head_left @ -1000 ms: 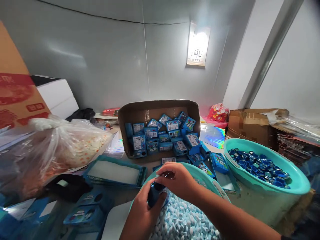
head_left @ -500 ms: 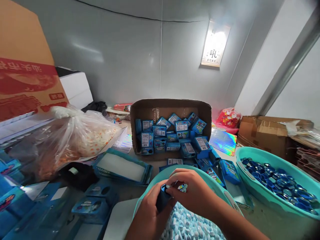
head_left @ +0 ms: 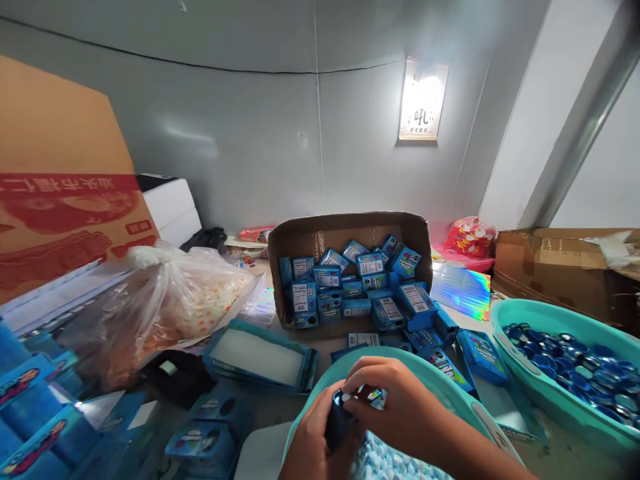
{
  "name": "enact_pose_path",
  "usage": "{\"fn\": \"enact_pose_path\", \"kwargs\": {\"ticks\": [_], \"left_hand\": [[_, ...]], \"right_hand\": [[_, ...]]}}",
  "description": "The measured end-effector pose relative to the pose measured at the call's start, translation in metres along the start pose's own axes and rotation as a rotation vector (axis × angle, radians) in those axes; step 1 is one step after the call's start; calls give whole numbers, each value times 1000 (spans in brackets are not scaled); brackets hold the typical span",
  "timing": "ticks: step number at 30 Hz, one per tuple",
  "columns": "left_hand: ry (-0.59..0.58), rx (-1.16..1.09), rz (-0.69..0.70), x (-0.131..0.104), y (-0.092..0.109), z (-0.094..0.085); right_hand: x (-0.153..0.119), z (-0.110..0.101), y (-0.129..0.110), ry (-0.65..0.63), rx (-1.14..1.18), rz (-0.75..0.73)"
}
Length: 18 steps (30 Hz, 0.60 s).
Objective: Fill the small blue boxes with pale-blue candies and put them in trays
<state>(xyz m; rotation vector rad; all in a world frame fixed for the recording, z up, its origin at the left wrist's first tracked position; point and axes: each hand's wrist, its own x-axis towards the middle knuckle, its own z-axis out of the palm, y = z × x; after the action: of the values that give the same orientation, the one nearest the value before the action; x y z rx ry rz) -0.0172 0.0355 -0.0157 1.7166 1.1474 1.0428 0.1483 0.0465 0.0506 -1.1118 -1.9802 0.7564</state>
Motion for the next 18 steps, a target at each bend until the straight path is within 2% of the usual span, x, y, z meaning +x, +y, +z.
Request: {"fn": "enact_pose_path", "kwargs": {"ticks": [5, 9, 12, 15, 16, 18], "left_hand": [[-36, 6, -26, -2, 16, -5], [-22, 18, -14, -2, 17, -5], [26, 55, -5, -2, 12, -4], [37, 106, -12, -2, 8, -4], [39, 112, -21, -2, 7, -4], [30, 113, -37, -1, 5, -3]], "right_hand": [[-1, 0, 0, 0, 1, -37], [0, 0, -1, 15, 19, -29], [4, -11, 5, 47, -25, -11], [12, -31, 22, 117, -168, 60], [14, -36, 31, 84, -214, 99], [17, -42, 49, -87, -338, 213]]}}
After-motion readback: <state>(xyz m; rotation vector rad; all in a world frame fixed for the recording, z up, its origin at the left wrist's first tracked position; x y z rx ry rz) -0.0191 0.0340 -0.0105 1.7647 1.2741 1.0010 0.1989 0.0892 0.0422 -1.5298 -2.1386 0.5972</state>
